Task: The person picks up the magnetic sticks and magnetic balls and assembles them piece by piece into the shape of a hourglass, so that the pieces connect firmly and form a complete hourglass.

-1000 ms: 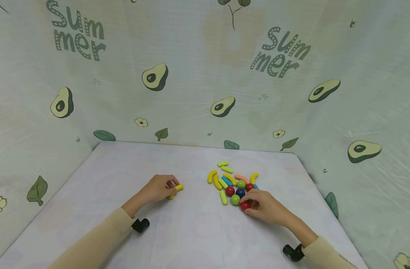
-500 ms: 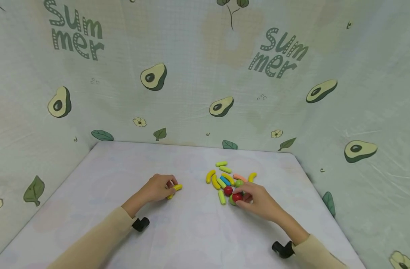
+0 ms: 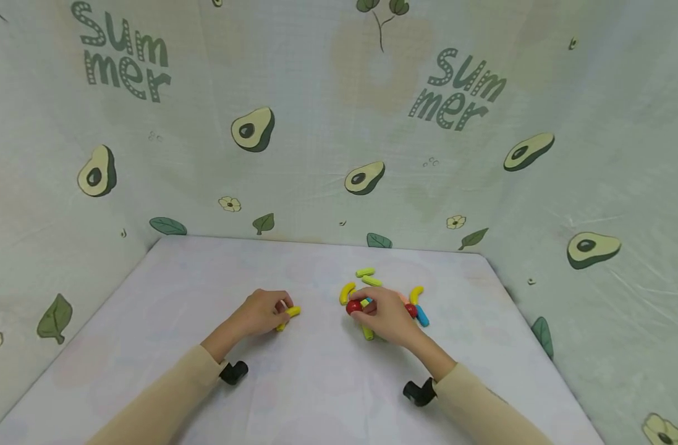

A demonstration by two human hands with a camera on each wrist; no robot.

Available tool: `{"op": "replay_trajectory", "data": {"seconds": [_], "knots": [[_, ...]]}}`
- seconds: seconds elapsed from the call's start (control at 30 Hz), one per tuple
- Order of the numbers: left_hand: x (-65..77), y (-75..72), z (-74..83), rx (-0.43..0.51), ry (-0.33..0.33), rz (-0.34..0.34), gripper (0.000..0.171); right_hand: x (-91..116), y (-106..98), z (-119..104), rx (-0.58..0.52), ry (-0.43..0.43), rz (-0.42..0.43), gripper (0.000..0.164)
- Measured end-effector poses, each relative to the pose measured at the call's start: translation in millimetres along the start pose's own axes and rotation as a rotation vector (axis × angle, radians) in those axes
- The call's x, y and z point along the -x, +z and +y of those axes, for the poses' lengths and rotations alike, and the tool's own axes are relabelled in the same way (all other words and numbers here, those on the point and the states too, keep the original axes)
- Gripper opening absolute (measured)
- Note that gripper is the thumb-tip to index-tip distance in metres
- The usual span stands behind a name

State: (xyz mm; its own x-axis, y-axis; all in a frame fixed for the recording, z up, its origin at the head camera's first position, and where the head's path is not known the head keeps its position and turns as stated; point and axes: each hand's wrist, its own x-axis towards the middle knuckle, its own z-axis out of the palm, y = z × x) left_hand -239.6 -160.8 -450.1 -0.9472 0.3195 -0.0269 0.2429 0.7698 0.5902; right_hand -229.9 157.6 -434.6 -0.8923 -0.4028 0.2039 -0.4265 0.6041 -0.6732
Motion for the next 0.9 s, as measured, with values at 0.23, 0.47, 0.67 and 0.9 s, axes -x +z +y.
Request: {"op": "replay_trajectory", "data": {"seconds": [0.23, 0.47, 0.67, 0.9], "knots": [[-2.3, 0.6, -2.8, -0.005, -0.014, 0.000, 0.016, -17.2, 16.3, -9.0, -0.029, 0.029, -0.041, 0.026], [-3.7, 1.7, -2.8, -0.022, -0.026, -0.006, 0.016, -30.4, 30.9, -10.7, -0.047, 0.046, -0.063, 0.025], [-2.6, 1.1, -2.4, -0.020, -0.034, -0.004, 0.016, -40.2, 44.8, -11.6, -0.069, 0.064, -0.086, 0.026], [-2.7, -0.2, 0.9, -0.027, -0.035, 0.002, 0.016, -47.4, 54.5, -12.8, -0.093, 0.077, -0.114, 0.027]]}}
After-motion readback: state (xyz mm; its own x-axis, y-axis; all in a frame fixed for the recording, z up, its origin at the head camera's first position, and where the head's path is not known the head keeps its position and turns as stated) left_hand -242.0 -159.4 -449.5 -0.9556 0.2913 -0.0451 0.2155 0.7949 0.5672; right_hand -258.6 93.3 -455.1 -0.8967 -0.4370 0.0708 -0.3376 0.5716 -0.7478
